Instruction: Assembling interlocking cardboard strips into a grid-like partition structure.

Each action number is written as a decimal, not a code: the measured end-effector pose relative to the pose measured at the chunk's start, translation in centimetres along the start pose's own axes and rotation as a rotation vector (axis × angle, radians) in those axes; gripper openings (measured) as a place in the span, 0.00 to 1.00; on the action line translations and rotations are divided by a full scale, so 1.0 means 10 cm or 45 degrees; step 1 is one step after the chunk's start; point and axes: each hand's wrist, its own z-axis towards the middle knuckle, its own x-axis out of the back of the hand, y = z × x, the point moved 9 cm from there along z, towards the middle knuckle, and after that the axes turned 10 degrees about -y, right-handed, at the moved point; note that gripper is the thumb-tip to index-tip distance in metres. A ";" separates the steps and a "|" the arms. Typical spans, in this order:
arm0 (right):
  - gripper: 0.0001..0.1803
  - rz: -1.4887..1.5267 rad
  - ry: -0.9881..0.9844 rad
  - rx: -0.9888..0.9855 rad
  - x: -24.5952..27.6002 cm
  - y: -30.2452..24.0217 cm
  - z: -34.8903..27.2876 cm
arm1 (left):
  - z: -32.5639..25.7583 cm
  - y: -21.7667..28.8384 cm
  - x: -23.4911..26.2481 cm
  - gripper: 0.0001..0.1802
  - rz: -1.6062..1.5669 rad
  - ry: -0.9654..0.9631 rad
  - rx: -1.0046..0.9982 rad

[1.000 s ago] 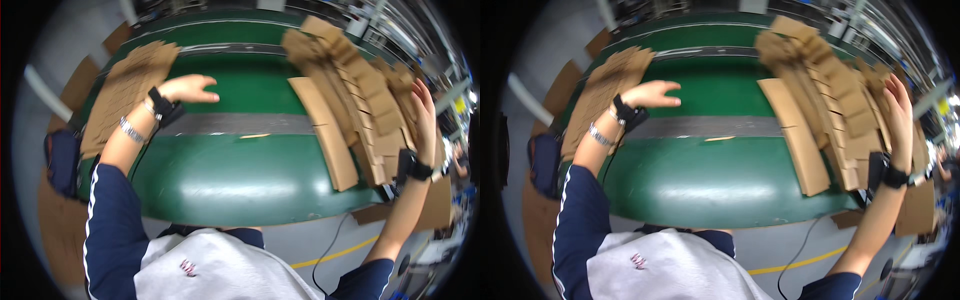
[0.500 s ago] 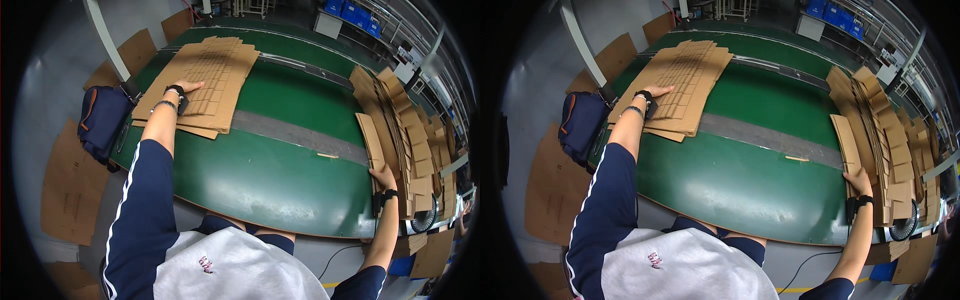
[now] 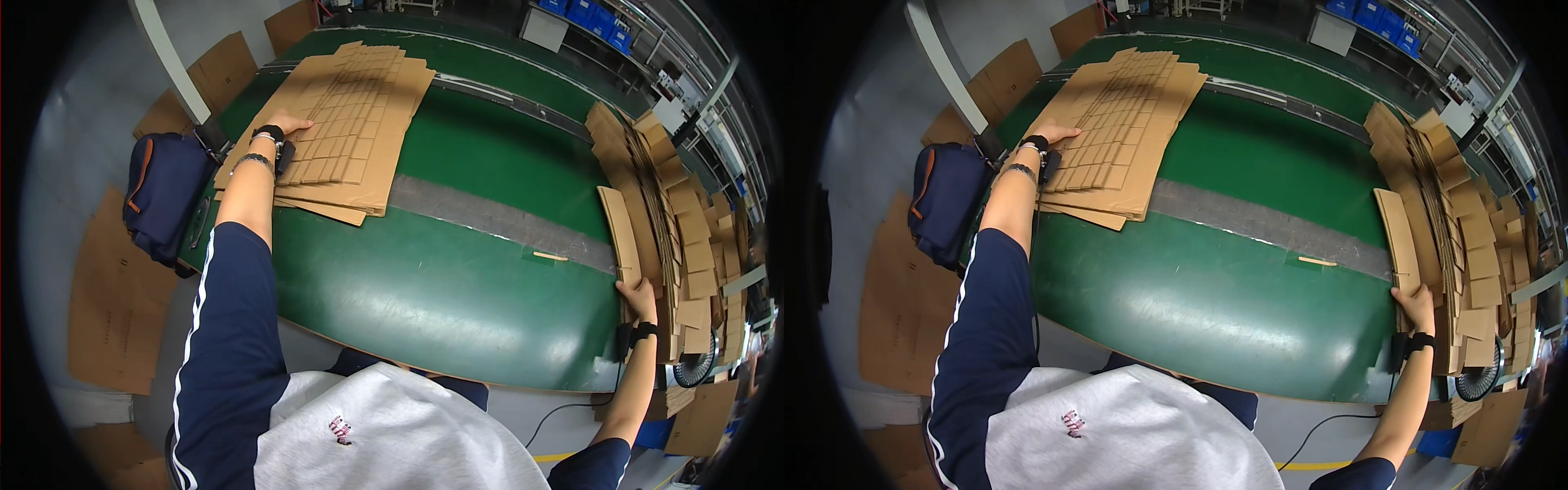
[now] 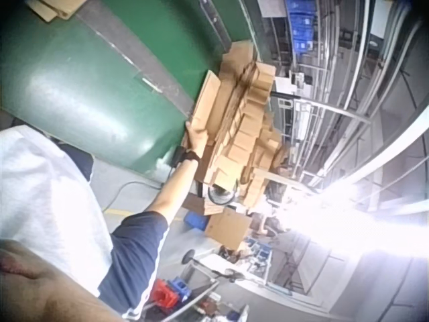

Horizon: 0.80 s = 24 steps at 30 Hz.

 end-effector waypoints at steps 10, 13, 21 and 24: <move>0.45 -0.229 0.356 -0.017 0.39 -0.25 -0.44 | -1.65 1.94 -0.56 0.37 -0.086 -0.462 -0.626; 0.46 -0.051 0.549 0.142 0.60 -0.69 -0.65 | -2.44 2.21 -1.22 0.35 -0.021 -0.880 -0.844; 0.47 0.099 0.329 0.288 0.46 -1.54 -0.89 | -2.98 1.80 -2.00 0.40 0.880 -1.064 -0.948; 0.50 -0.004 0.368 0.325 0.29 -1.53 -0.94 | -3.02 1.87 -2.04 0.43 1.193 -0.788 -1.206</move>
